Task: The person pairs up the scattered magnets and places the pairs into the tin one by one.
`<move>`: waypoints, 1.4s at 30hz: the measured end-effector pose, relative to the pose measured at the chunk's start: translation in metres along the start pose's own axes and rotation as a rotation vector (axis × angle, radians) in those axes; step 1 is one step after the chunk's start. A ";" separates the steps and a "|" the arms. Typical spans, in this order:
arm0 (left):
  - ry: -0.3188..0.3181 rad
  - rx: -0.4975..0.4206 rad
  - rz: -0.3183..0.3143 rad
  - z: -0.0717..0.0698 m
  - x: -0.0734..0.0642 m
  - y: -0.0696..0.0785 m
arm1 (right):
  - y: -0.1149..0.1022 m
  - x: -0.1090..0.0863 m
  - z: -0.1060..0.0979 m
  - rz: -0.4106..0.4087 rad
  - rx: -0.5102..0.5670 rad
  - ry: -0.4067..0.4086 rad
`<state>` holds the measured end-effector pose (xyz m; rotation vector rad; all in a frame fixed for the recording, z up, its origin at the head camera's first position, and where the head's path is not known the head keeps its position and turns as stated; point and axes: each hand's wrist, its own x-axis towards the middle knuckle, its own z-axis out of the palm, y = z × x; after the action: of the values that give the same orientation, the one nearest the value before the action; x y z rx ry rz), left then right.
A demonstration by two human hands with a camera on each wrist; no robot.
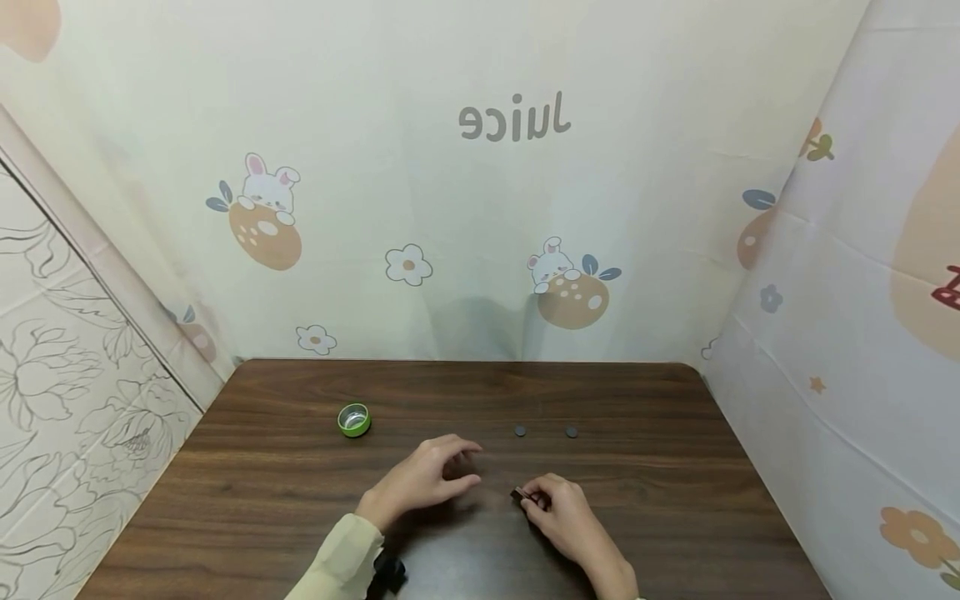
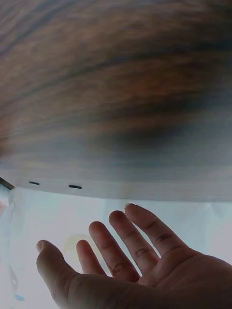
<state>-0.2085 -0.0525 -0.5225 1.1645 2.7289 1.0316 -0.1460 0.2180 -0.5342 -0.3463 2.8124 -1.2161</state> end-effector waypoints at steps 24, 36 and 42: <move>0.202 0.088 -0.160 -0.054 -0.033 -0.032 | 0.001 0.006 0.001 -0.039 -0.003 -0.012; 0.321 0.075 -0.199 -0.081 -0.048 -0.055 | 0.007 0.013 -0.002 -0.078 -0.003 -0.012; 0.372 0.057 -0.259 -0.093 -0.055 -0.071 | 0.012 0.016 0.000 -0.043 0.042 -0.012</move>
<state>-0.2373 -0.1775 -0.5037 0.6477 3.0955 1.2463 -0.1638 0.2230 -0.5424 -0.4114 2.7786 -1.2754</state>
